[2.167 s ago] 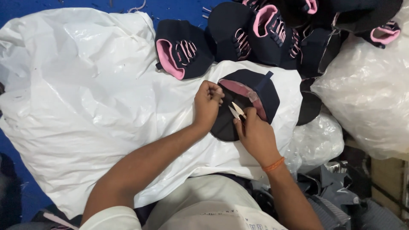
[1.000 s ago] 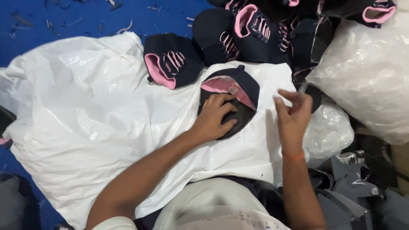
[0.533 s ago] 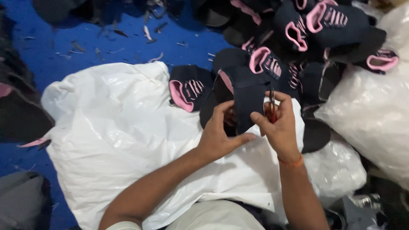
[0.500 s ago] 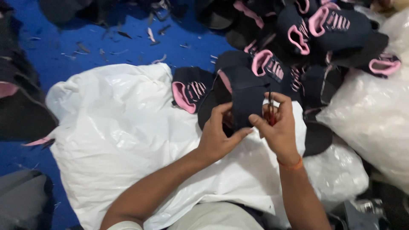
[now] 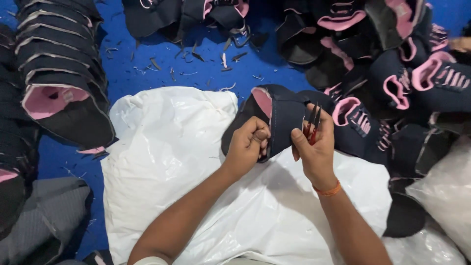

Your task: The person sits on the floor and repeatedly picks up black shoes with pink interiors from a pile. They use a pair of scissors to trim loose threads and excess fabric from the shoe openings and edges, then place the shoes back down.

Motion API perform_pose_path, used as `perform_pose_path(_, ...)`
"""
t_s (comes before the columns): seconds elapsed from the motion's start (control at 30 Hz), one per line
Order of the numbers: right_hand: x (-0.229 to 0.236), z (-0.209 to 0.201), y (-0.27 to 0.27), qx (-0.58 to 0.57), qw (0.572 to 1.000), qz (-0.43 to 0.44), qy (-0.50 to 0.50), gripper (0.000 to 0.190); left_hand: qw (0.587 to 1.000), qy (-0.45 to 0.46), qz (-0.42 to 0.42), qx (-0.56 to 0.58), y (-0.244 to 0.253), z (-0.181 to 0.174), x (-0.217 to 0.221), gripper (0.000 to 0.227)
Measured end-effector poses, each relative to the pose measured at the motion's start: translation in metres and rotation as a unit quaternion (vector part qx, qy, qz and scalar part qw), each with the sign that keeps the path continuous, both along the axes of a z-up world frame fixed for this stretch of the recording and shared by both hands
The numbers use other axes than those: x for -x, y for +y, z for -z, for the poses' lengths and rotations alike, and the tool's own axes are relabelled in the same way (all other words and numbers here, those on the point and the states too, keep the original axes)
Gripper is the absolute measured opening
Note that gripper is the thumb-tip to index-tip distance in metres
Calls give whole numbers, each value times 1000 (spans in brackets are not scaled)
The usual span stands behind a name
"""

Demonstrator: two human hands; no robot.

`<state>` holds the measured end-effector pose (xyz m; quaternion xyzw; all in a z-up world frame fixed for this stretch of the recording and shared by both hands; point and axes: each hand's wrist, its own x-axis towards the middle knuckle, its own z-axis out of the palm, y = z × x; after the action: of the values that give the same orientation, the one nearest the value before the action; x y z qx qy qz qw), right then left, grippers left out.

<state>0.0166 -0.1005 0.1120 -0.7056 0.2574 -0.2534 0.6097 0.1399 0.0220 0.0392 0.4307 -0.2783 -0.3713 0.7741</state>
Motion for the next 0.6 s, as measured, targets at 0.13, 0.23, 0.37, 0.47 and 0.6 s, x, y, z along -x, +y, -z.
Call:
perform_pose_path(0.13,-1,34,-8,-33,998,16,-48,55,998,48,31,-7,-4,19,-9,22)
perform_pose_path(0.23,8,44,-11,-94,992,83,-29,55,997,80,-3,2,-6,32,-12,21)
perform_pose_path(0.37,15,38,-16,-70,992,101,-29,54,997,-17,-75,1,-10,16,-5,30)
perform_pose_path(0.47,17,38,-11,-63,992,97,-41,55,986,-144,-81,-36,-10,-19,5,56)
perform_pose_path(0.6,20,42,-3,-16,995,79,-57,60,948,-269,-137,-98,-5,-23,19,47)
